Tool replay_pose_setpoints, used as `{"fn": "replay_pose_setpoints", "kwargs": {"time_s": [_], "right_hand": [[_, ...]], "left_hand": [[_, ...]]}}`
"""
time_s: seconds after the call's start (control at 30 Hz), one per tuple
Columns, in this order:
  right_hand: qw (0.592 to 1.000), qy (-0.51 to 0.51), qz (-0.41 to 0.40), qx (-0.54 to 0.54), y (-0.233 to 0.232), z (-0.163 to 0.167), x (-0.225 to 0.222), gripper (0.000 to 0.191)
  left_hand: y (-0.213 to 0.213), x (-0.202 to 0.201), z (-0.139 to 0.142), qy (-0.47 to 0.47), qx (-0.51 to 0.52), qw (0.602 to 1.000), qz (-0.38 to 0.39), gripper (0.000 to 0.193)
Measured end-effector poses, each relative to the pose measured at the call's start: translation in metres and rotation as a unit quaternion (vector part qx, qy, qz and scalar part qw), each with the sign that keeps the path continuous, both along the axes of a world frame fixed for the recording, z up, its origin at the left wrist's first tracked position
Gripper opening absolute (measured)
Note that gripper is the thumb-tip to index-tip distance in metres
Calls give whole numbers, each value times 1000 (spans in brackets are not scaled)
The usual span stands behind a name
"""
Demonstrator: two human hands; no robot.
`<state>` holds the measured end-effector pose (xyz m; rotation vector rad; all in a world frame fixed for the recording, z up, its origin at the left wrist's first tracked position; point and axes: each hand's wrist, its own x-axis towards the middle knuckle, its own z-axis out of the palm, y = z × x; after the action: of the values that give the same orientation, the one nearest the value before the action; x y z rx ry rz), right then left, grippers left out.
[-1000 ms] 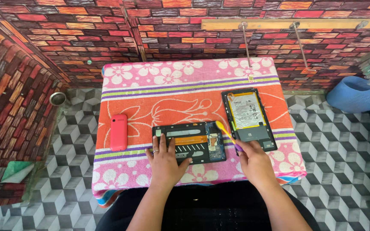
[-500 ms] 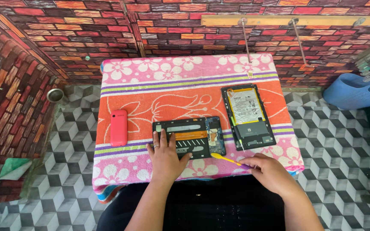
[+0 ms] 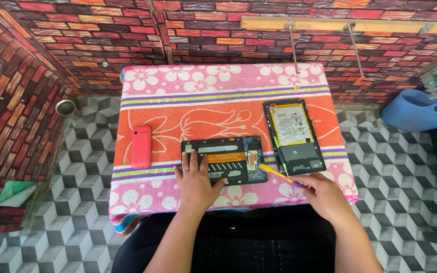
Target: The person works on a disassembled tablet lying on a towel-covered table, prying at the internal components with a yellow pry tool and using a screwdriver on the tablet's internals. At the end, the person lifts the battery pack out of the tablet's rear housing and sets it on the table.
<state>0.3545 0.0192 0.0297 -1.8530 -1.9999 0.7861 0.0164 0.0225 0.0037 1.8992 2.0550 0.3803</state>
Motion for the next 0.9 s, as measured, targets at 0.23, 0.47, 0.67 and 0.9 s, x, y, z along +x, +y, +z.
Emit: {"fn": "replay_pose_setpoints", "kwargs": {"time_s": [0.23, 0.47, 0.67, 0.9], "right_hand": [[996, -55, -29, 72, 4, 4, -16, 41], [990, -51, -13, 134, 0, 10, -16, 42], [983, -49, -76, 160, -1, 14, -24, 36], [990, -12, -32, 138, 6, -5, -58, 36]], "left_hand": [[-1, 0, 1, 0, 8, 1000, -1, 95], [0, 0, 2, 5, 8, 1000, -1, 95], [-1, -1, 1, -1, 10, 1000, -1, 95], [-3, -2, 0, 0, 18, 1000, -2, 93]]}}
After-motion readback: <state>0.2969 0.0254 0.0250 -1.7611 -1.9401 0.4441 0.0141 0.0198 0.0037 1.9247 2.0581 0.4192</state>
